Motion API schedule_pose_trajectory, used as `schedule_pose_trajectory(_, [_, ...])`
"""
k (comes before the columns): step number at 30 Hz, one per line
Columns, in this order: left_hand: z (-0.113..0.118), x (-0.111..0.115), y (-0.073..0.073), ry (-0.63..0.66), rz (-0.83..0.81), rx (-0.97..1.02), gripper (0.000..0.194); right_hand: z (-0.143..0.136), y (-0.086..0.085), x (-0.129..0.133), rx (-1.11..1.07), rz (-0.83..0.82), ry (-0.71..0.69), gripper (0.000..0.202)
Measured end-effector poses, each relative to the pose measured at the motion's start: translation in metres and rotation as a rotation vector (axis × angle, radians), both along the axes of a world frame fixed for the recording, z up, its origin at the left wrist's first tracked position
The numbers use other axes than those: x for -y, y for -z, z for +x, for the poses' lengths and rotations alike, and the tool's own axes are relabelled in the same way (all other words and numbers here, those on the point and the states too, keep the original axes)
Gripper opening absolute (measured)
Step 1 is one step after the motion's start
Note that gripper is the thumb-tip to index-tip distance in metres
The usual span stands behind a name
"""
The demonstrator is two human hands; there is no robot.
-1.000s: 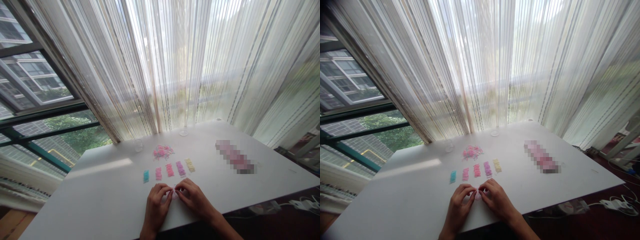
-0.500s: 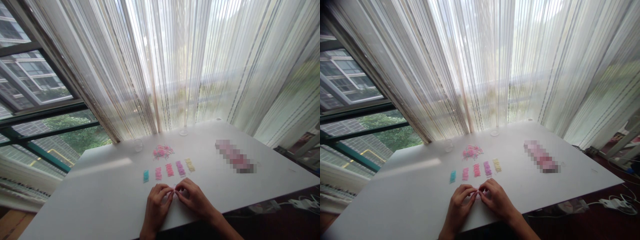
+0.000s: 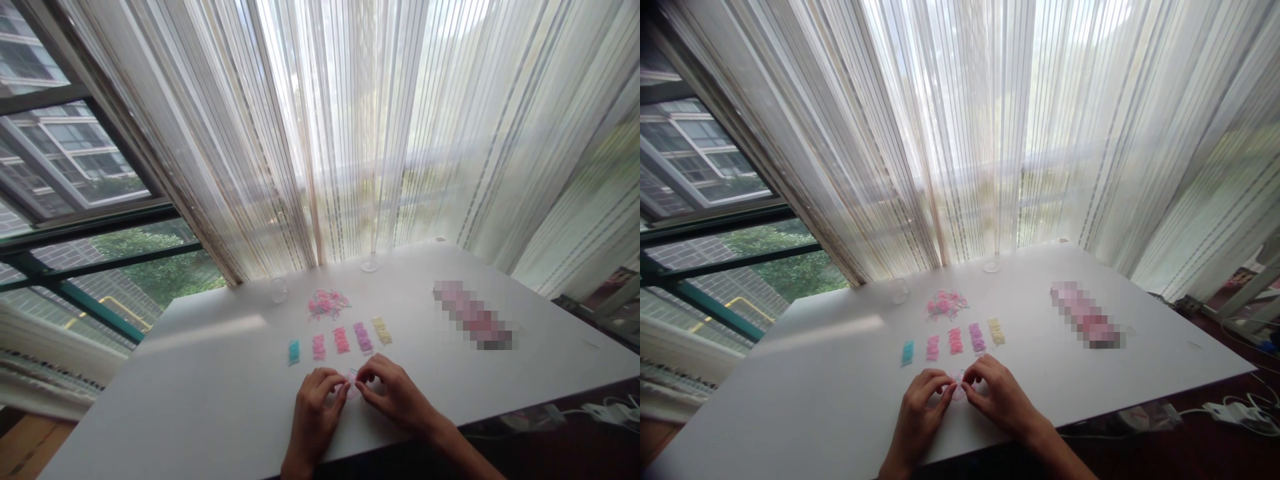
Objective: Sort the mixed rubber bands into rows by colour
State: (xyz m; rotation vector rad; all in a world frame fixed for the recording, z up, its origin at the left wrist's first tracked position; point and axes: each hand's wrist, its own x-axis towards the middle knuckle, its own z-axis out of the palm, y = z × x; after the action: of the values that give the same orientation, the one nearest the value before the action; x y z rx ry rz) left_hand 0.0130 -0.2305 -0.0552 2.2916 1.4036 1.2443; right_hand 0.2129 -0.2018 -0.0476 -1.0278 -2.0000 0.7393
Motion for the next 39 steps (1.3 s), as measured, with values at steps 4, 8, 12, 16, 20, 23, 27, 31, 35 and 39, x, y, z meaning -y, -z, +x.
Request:
schedule_pose_trajectory(4, [0.0, 0.0, 0.003, 0.005, -0.005, 0.007, 0.011, 0.016, -0.009, -0.012, 0.047, 0.047, -0.032, 0.01])
schedule_pose_trajectory(8, [-0.001, -0.001, 0.006, 0.01, -0.006, 0.019, 0.011, 0.029, -0.016, -0.018, 0.051, 0.064, -0.014, 0.006])
schedule_pose_trajectory(12, [-0.001, -0.002, 0.008, 0.016, -0.014, 0.017, 0.01, 0.02, -0.014, -0.011, 0.076, 0.033, -0.085, 0.005])
schedule_pose_trajectory(16, [-0.002, -0.001, 0.009, 0.018, 0.001, 0.023, 0.011, 0.004, -0.007, -0.007, 0.094, 0.008, -0.082, 0.007])
schedule_pose_trajectory(20, [-0.001, -0.001, 0.008, 0.014, -0.003, 0.018, 0.011, 0.003, -0.007, -0.007, 0.05, -0.016, -0.075, 0.007])
schedule_pose_trajectory(23, [-0.001, -0.001, 0.006, 0.01, -0.012, 0.02, 0.011, 0.005, -0.01, -0.008, 0.002, -0.06, -0.068, 0.006])
schedule_pose_trajectory(27, [0.0, -0.001, 0.006, 0.012, -0.015, 0.021, 0.01, 0.005, -0.01, -0.008, -0.051, -0.146, -0.051, 0.008])
schedule_pose_trajectory(31, [0.0, -0.002, 0.005, 0.017, -0.026, 0.02, 0.01, 0.004, -0.007, -0.008, -0.073, -0.208, -0.035, 0.01])
schedule_pose_trajectory(35, [0.0, -0.001, 0.004, 0.014, -0.02, 0.017, 0.01, 0.007, -0.006, -0.007, -0.067, -0.211, -0.044, 0.012])
schedule_pose_trajectory(39, [0.001, -0.001, 0.003, 0.016, -0.001, 0.018, 0.01, 0.01, -0.007, -0.007, -0.056, -0.204, -0.022, 0.011])
